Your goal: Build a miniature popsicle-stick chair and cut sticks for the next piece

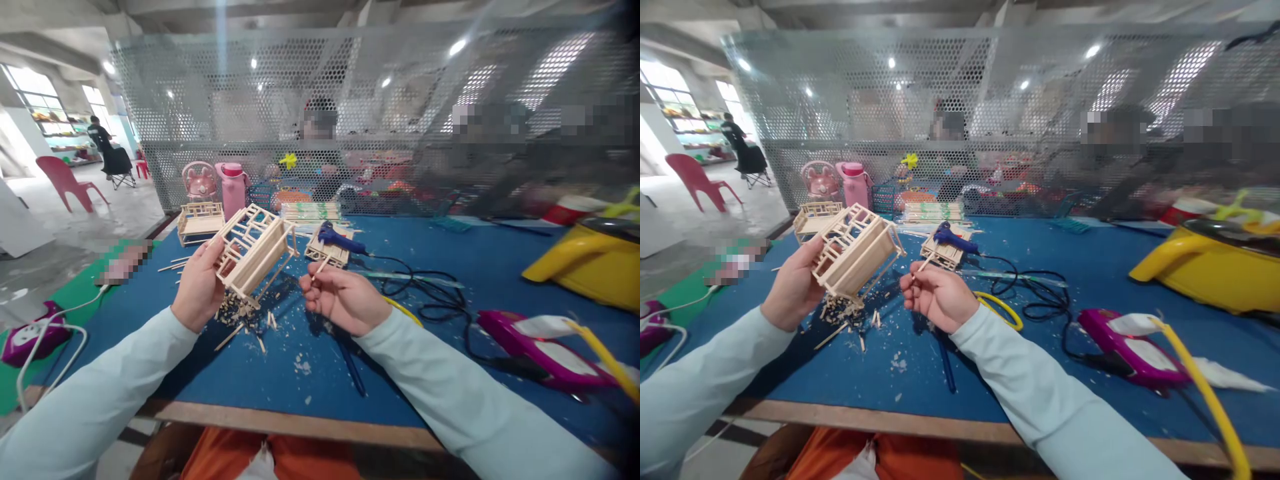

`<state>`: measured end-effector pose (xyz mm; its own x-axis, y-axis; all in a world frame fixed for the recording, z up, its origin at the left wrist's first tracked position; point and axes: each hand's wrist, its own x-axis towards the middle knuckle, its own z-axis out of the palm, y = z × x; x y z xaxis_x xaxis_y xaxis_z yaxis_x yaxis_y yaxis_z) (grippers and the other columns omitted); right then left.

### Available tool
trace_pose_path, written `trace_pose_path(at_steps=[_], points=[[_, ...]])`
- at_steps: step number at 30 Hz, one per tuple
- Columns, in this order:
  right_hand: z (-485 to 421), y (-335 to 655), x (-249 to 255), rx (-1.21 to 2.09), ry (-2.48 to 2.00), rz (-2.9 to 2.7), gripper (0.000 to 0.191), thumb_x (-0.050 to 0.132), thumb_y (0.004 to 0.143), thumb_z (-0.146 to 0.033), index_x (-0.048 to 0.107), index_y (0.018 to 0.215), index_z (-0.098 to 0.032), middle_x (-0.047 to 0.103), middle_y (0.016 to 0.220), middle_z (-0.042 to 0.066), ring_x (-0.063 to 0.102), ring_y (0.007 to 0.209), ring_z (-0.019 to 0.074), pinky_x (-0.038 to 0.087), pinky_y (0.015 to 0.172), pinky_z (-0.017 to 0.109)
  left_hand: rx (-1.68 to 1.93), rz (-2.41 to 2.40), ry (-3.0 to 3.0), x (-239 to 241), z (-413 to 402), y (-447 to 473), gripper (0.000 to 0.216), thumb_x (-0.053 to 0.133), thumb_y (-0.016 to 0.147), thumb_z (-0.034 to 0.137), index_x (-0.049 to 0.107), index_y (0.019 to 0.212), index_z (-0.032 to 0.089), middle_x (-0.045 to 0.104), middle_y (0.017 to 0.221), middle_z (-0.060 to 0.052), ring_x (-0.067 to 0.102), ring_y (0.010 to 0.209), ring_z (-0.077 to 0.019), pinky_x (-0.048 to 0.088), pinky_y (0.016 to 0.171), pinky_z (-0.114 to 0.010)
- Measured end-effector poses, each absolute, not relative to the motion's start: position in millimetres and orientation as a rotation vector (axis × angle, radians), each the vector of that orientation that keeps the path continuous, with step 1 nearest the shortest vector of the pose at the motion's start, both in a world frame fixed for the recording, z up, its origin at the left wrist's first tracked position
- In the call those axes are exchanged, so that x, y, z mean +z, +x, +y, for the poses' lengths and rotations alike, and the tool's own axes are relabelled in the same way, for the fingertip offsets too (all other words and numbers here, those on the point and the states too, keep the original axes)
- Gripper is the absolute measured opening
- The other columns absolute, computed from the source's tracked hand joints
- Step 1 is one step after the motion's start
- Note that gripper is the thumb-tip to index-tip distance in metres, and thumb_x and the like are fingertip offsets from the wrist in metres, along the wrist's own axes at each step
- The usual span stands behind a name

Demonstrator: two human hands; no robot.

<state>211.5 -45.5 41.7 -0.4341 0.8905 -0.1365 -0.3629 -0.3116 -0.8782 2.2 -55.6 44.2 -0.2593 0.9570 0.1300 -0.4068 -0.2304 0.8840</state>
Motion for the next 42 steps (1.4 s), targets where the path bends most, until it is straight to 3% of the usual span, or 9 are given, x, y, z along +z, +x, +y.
trace_pose_path(at_steps=[3,5,7,10,15,17,25,33,42], points=[[-50.3,204.4,40.8,1.915,-0.747,-1.057,0.009,0.044,0.064,-0.011,0.044,0.069,-0.019,0.059,0.063,0.001,0.053,0.052,0.011,0.044,0.046,0.023,1.728,0.874,0.82,41.5,-61.7,14.9,0.029,0.068,0.065,0.035,0.055,0.083,0.016,0.063,0.07,0.002,0.058,0.06,-0.0095,0.046,0.06,-0.022],[-54.8,197.4,43.0,1.862,-0.692,-1.06,0.001,0.046,0.068,-0.018,0.045,0.068,-0.018,0.059,0.068,0.002,0.054,0.056,0.0113,0.043,0.046,0.022,1.736,0.853,0.835,37.4,-67.4,24.6,0.03,0.069,0.065,0.033,0.053,0.085,0.017,0.063,0.071,0.002,0.059,0.061,-0.0091,0.047,0.061,-0.022],[-58.8,189.6,45.4,1.711,-0.685,-1.1,0.01,0.053,0.071,-0.027,0.05,0.074,-0.018,0.057,0.069,0.0,0.052,0.056,0.0102,0.039,0.042,0.019,1.735,0.845,0.927,31.9,-73.8,32.5,0.031,0.067,0.067,0.034,0.051,0.089,0.019,0.063,0.075,0.002,0.06,0.066,-0.0096,0.047,0.065,-0.022],[-60.5,182.0,45.7,1.445,-0.754,-1.202,0.026,0.066,0.065,-0.03,0.05,0.082,-0.019,0.054,0.065,-0.003,0.048,0.052,0.0084,0.032,0.037,0.016,1.679,0.837,1.1,25.8,-84.1,37.7,0.035,0.065,0.07,0.037,0.049,0.096,0.021,0.063,0.08,0.001,0.061,0.071,-0.0115,0.047,0.067,-0.024],[-56.3,185.0,41.7,1.289,-0.745,-1.184,0.041,0.071,0.057,-0.023,0.033,0.071,-0.022,0.049,0.061,-0.009,0.045,0.045,0.0056,0.032,0.037,0.016,1.47,0.717,1.111,33.3,-93.2,33.1,0.045,0.06,0.069,0.05,0.05,0.102,0.02,0.065,0.085,-0.003,0.063,0.074,-0.0167,0.048,0.063,-0.027],[-56.9,187.2,41.8,1.257,-0.711,-1.209,0.045,0.071,0.057,-0.021,0.028,0.071,-0.022,0.049,0.063,-0.01,0.045,0.045,0.0053,0.034,0.04,0.017,1.368,0.743,1.086,40.2,-91.6,30.1,0.043,0.062,0.068,0.047,0.053,0.1,0.018,0.066,0.08,-0.003,0.063,0.07,-0.0167,0.047,0.06,-0.026],[-74.6,183.3,43.6,0.91,-0.63,-1.546,0.038,0.064,0.064,-0.015,0.028,0.07,-0.023,0.048,0.069,-0.006,0.045,0.058,0.0076,0.038,0.052,0.021,1.142,0.935,1.086,46.7,-83.9,23.3,0.023,0.069,0.066,0.035,0.06,0.071,0.014,0.057,0.056,0.002,0.05,0.046,-0.0072,0.035,0.045,-0.019],[-79.2,183.7,40.3,0.746,-0.602,-1.595,0.035,0.062,0.068,-0.016,0.028,0.072,-0.023,0.046,0.072,-0.004,0.047,0.065,0.0106,0.04,0.056,0.024,1.208,0.812,0.979,46.0,-90.7,31.2,0.021,0.068,0.066,0.029,0.059,0.079,0.016,0.063,0.071,0.0,0.057,0.058,-0.0106,0.045,0.054,-0.023],[-81.4,183.8,38.4,0.736,-0.592,-1.599,0.034,0.061,0.069,-0.012,0.029,0.072,-0.023,0.046,0.071,-0.004,0.047,0.064,0.0101,0.039,0.057,0.024,1.317,0.915,0.97,42.5,-91.0,33.2,0.015,0.063,0.065,0.027,0.059,0.074,0.016,0.062,0.067,0.001,0.056,0.056,-0.0104,0.045,0.056,-0.023]])
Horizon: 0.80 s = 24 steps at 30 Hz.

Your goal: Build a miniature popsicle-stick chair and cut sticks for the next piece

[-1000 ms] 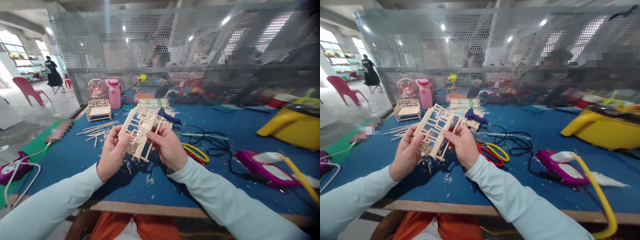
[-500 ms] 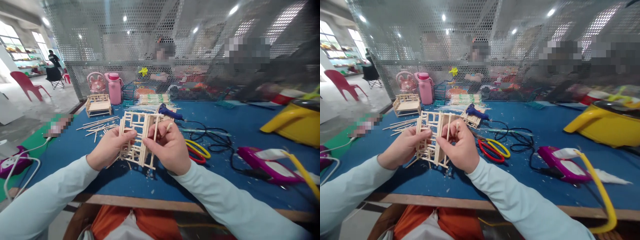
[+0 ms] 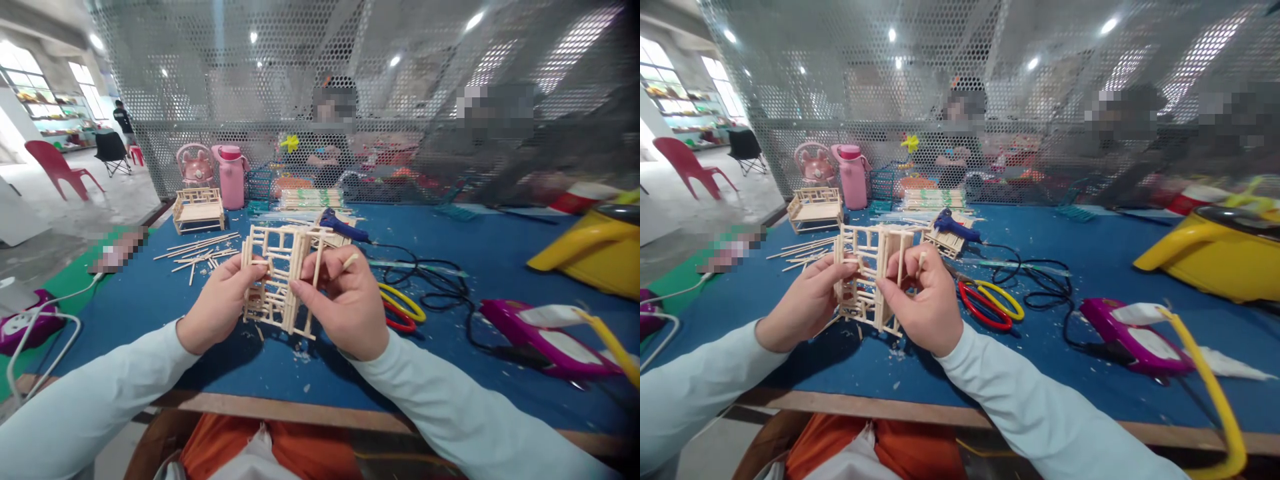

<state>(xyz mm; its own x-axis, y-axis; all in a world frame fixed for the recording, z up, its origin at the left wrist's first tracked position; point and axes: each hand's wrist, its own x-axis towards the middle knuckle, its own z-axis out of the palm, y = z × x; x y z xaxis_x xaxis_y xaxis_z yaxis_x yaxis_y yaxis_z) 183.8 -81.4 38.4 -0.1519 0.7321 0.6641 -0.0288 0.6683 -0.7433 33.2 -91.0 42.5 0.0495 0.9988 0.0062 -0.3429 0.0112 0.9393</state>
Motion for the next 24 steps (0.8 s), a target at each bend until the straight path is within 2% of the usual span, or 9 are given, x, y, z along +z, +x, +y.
trace_pose_path(at_steps=[4,9,13,16,20,24], points=[[-82.5,183.7,39.3,0.738,-0.585,-1.6,0.034,0.06,0.069,-0.011,0.028,0.072,-0.023,0.043,0.068,-0.005,0.045,0.062,0.0096,0.038,0.056,0.023,1.325,1.005,1.069,40.9,-87.0,29.8,0.013,0.06,0.066,0.024,0.06,0.075,0.015,0.06,0.065,0.001,0.054,0.057,-0.0099,0.044,0.058,-0.023],[-82.1,184.2,40.1,0.719,-0.572,-1.602,0.033,0.058,0.069,-0.008,0.029,0.073,-0.023,0.042,0.068,-0.006,0.045,0.063,0.009,0.038,0.058,0.023,1.237,1.044,1.056,41.1,-86.5,29.8,0.012,0.058,0.066,0.022,0.057,0.075,0.015,0.059,0.068,0.001,0.052,0.055,-0.0087,0.043,0.052,-0.021],[-78.8,186.2,39.6,0.746,-0.571,-1.575,0.034,0.059,0.069,-0.007,0.029,0.073,-0.023,0.042,0.068,-0.006,0.044,0.063,0.0088,0.038,0.059,0.023,1.222,0.871,0.908,46.2,-87.5,28.0,0.031,0.052,0.058,0.01,0.057,0.089,0.016,0.062,0.074,0.0,0.055,0.055,-0.0091,0.045,0.053,-0.021],[-76.4,188.1,39.2,0.814,-0.543,-1.54,0.035,0.06,0.068,-0.006,0.03,0.073,-0.023,0.043,0.068,-0.006,0.044,0.064,0.0086,0.037,0.059,0.022,1.167,0.699,0.88,47.3,-87.3,25.4,0.039,0.052,0.06,0.01,0.057,0.098,0.016,0.064,0.076,-0.002,0.058,0.059,-0.0103,0.047,0.056,-0.022],[-76.0,189.7,39.0,0.942,-0.504,-1.528,0.036,0.064,0.066,-0.008,0.031,0.074,-0.023,0.044,0.069,-0.006,0.044,0.062,0.0083,0.036,0.057,0.022,1.063,0.694,0.925,41.8,-86.3,23.8,0.019,0.061,0.068,0.02,0.063,0.085,0.013,0.064,0.066,-0.002,0.059,0.058,-0.0118,0.046,0.057,-0.023],[-77.1,190.8,39.3,0.991,-0.508,-1.531,0.037,0.067,0.066,-0.011,0.032,0.073,-0.023,0.045,0.068,-0.006,0.043,0.06,0.0079,0.035,0.055,0.022,1.056,0.814,1.059,37.6,-83.2,19.2,0.021,0.069,0.066,0.029,0.065,0.076,0.011,0.065,0.066,-0.002,0.056,0.056,-0.0101,0.043,0.056,-0.022]])
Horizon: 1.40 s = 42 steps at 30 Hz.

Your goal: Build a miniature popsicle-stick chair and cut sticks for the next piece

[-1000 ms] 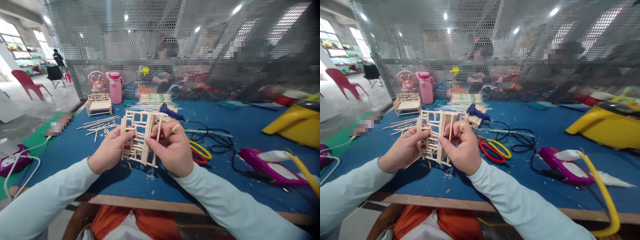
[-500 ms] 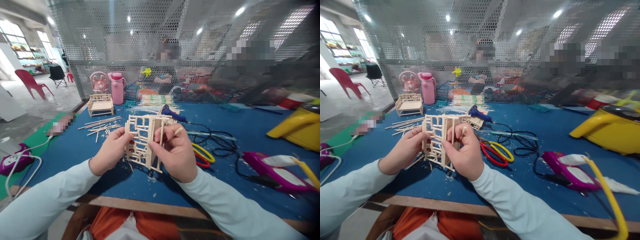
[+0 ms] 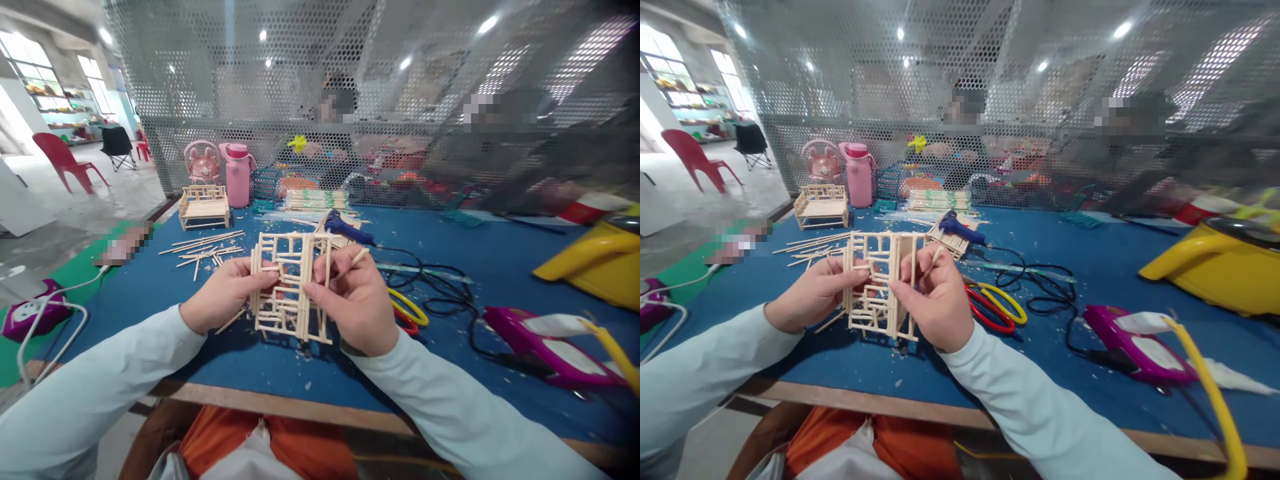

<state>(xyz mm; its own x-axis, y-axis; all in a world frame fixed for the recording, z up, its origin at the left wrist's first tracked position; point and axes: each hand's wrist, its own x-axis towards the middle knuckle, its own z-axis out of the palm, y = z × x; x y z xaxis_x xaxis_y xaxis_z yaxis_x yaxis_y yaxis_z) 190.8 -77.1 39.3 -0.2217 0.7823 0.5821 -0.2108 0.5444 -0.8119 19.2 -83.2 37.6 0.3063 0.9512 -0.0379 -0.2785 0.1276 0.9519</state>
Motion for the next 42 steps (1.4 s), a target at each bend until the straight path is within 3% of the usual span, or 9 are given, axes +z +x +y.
trace_pose_path(at_steps=[6,11,14,18,22,27,32,37,42], points=[[-75.7,192.1,41.0,0.987,-0.516,-1.49,0.039,0.07,0.065,-0.015,0.033,0.073,-0.023,0.046,0.066,-0.006,0.045,0.061,0.0089,0.038,0.058,0.023,1.094,1.012,1.257,42.5,-78.2,11.3,0.027,0.071,0.064,0.036,0.062,0.065,0.011,0.06,0.058,0.0,0.046,0.047,-0.0046,0.03,0.043,-0.017],[-71.9,194.0,42.0,1.05,-0.501,-1.391,0.043,0.074,0.06,-0.014,0.034,0.072,-0.023,0.047,0.067,-0.007,0.046,0.062,0.0087,0.038,0.061,0.023,1.226,0.814,1.046,39.4,-72.2,10.3,0.037,0.071,0.062,0.044,0.051,0.057,0.013,0.052,0.05,0.004,0.043,0.043,-0.0036,0.034,0.044,-0.016],[-71.0,193.8,41.8,1.113,-0.475,-1.369,0.044,0.074,0.058,-0.013,0.033,0.072,-0.022,0.047,0.066,-0.007,0.045,0.062,0.0082,0.037,0.06,0.023,1.279,0.737,0.949,36.8,-70.2,10.3,0.033,0.068,0.066,0.043,0.055,0.065,0.013,0.053,0.052,0.004,0.044,0.043,-0.0035,0.036,0.045,-0.016],[-72.8,191.6,40.3,1.126,-0.485,-1.397,0.044,0.074,0.059,-0.016,0.033,0.072,-0.023,0.046,0.066,-0.007,0.045,0.061,0.0084,0.038,0.06,0.023,1.133,0.547,0.917,37.8,-78.4,15.9,0.05,0.058,0.067,0.06,0.063,0.088,0.015,0.065,0.07,-0.004,0.06,0.062,-0.0134,0.046,0.057,-0.023],[-77.0,189.0,40.2,1.142,-0.488,-1.435,0.043,0.073,0.061,-0.018,0.032,0.073,-0.023,0.046,0.067,-0.007,0.043,0.059,0.0078,0.038,0.058,0.022,1.023,0.538,0.97,42.6,-89.9,24.5,0.04,0.068,0.065,0.044,0.064,0.091,0.014,0.067,0.079,-0.005,0.062,0.071,-0.0159,0.048,0.066,-0.026],[-83.9,185.4,42.0,1.107,-0.494,-1.503,0.04,0.071,0.065,-0.017,0.031,0.073,-0.023,0.046,0.067,-0.007,0.042,0.058,0.0074,0.036,0.055,0.021,1.023,0.721,0.974,49.5,-92.1,24.9,0.024,0.069,0.066,0.031,0.065,0.08,0.012,0.065,0.072,-0.003,0.058,0.06,-0.0102,0.045,0.056,-0.021],[-87.0,184.7,42.3,1.075,-0.5,-1.529,0.04,0.07,0.066,-0.017,0.031,0.073,-0.023,0.047,0.067,-0.007,0.042,0.058,0.0076,0.036,0.054,0.021,0.977,0.869,1.066,55.0,-91.9,18.7,0.026,0.071,0.063,0.035,0.06,0.065,0.011,0.057,0.057,0.001,0.051,0.049,-0.0073,0.039,0.049,-0.019],[-84.0,187.5,43.9,1.041,-0.517,-1.498,0.04,0.071,0.065,-0.016,0.032,0.072,-0.023,0.047,0.067,-0.007,0.044,0.06,0.0082,0.038,0.057,0.022,1.052,1.087,1.376,52.2,-86.6,10.9,0.032,0.068,0.063,0.043,0.063,0.06,0.012,0.057,0.054,-0.001,0.047,0.049,-0.0082,0.035,0.048,-0.021],[-83.1,187.4,43.1,1.024,-0.538,-1.453,0.04,0.071,0.063,-0.015,0.033,0.072,-0.023,0.047,0.066,-0.007,0.045,0.06,0.0089,0.039,0.058,0.023,1.063,1.024,1.376,47.7,-82.8,9.5,0.031,0.069,0.064,0.042,0.06,0.061,0.013,0.056,0.055,0.001,0.046,0.048,-0.007,0.034,0.047,-0.02]])
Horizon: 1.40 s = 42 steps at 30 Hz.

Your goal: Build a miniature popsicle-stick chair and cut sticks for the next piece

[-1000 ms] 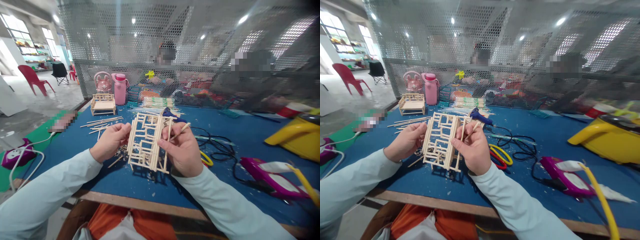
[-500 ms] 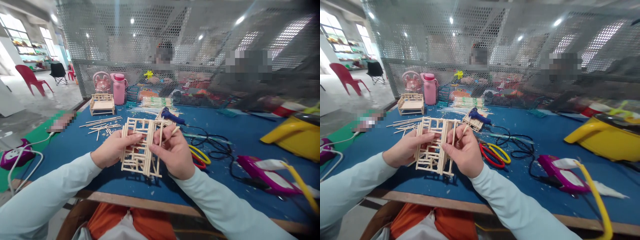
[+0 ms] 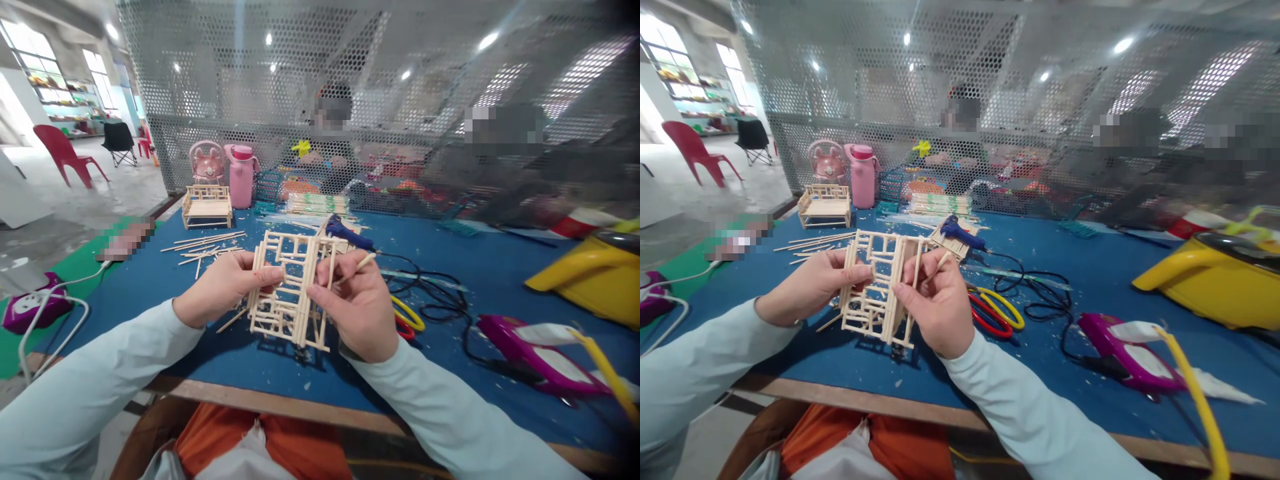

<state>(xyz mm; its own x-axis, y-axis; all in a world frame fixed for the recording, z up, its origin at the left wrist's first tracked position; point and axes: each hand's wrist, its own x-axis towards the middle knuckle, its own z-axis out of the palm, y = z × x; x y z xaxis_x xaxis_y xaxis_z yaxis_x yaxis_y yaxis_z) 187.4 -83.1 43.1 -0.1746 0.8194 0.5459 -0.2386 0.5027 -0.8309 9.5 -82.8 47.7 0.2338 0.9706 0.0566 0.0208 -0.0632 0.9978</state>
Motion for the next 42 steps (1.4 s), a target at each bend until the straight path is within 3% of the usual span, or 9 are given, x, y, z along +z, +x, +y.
trace_pose_path(at_steps=[7,11,15,19,26,33,38,40,42], points=[[-78.2,190.0,41.9,1.064,-0.49,-1.364,0.042,0.071,0.061,-0.011,0.033,0.073,-0.023,0.047,0.067,-0.007,0.045,0.061,0.0087,0.037,0.06,0.023,1.119,0.723,1.011,43.9,-78.7,10.9,0.037,0.064,0.066,0.049,0.061,0.065,0.013,0.059,0.057,-0.002,0.054,0.052,-0.0105,0.042,0.051,-0.021],[-75.2,193.3,43.7,1.097,-0.468,-1.313,0.042,0.07,0.06,-0.009,0.033,0.073,-0.023,0.047,0.068,-0.007,0.043,0.061,0.0082,0.037,0.061,0.022,0.988,0.543,0.845,45.0,-74.0,3.8,0.022,0.063,0.066,0.028,0.066,0.078,0.011,0.066,0.068,-0.007,0.061,0.062,-0.0148,0.048,0.06,-0.024],[-75.1,193.7,45.7,1.163,-0.499,-1.263,0.044,0.071,0.058,-0.011,0.032,0.072,-0.023,0.046,0.067,-0.007,0.043,0.06,0.0085,0.036,0.059,0.023,0.939,0.467,0.868,42.6,-75.0,3.8,0.022,0.067,0.062,0.013,0.067,0.084,0.01,0.068,0.074,-0.006,0.063,0.064,-0.0132,0.05,0.062,-0.022],[-74.6,190.4,43.4,1.251,-0.487,-1.216,0.044,0.071,0.057,-0.012,0.032,0.072,-0.023,0.046,0.067,-0.008,0.042,0.06,0.008,0.035,0.058,0.022,1.026,0.497,0.887,38.6,-78.1,9.6,0.025,0.075,0.057,0.013,0.067,0.08,0.014,0.069,0.073,-0.004,0.065,0.064,-0.0133,0.051,0.062,-0.022],[-74.3,185.0,34.1,1.324,-0.506,-1.203,0.043,0.072,0.057,-0.014,0.033,0.073,-0.023,0.046,0.068,-0.008,0.044,0.061,0.0085,0.036,0.06,0.023,1.125,0.688,0.902,40.6,-80.8,17.9,0.022,0.078,0.05,0.011,0.063,0.066,0.012,0.064,0.057,-0.001,0.059,0.051,-0.0102,0.047,0.051,-0.02],[-71.7,187.1,33.7,1.286,-0.493,-1.219,0.043,0.071,0.057,-0.012,0.032,0.072,-0.022,0.047,0.067,-0.008,0.045,0.063,0.0083,0.037,0.063,0.023,1.16,0.68,0.942,45.9,-80.4,17.3,0.023,0.072,0.062,0.025,0.055,0.074,0.015,0.057,0.058,0.003,0.051,0.046,-0.0076,0.04,0.045,-0.019],[-67.6,189.8,34.0,1.173,-0.513,-1.257,0.043,0.071,0.057,-0.012,0.032,0.072,-0.023,0.047,0.066,-0.007,0.045,0.063,0.0094,0.037,0.062,0.024,1.56,0.937,0.839,40.0,-50.1,-12.8,0.027,0.054,0.077,0.035,0.044,0.06,0.017,0.044,0.051,0.005,0.042,0.045,-0.0068,0.035,0.045,-0.019],[-66.8,190.4,33.1,1.153,-0.513,-1.279,0.042,0.071,0.058,-0.013,0.032,0.072,-0.023,0.047,0.067,-0.007,0.045,0.064,0.0094,0.038,0.063,0.024,1.615,1.212,1.066,40.6,-44.1,-23.1,0.032,0.057,0.075,0.039,0.046,0.054,0.017,0.048,0.053,0.002,0.047,0.053,-0.0091,0.037,0.049,-0.019],[-67.2,190.6,32.4,1.144,-0.507,-1.301,0.042,0.071,0.059,-0.013,0.033,0.072,-0.023,0.047,0.067,-0.007,0.045,0.064,0.0093,0.038,0.064,0.024,1.628,1.341,1.311,42.8,-46.6,-24.8,0.027,0.062,0.07,0.039,0.055,0.059,0.015,0.06,0.071,-0.003,0.054,0.073,-0.0131,0.041,0.06,-0.019]])
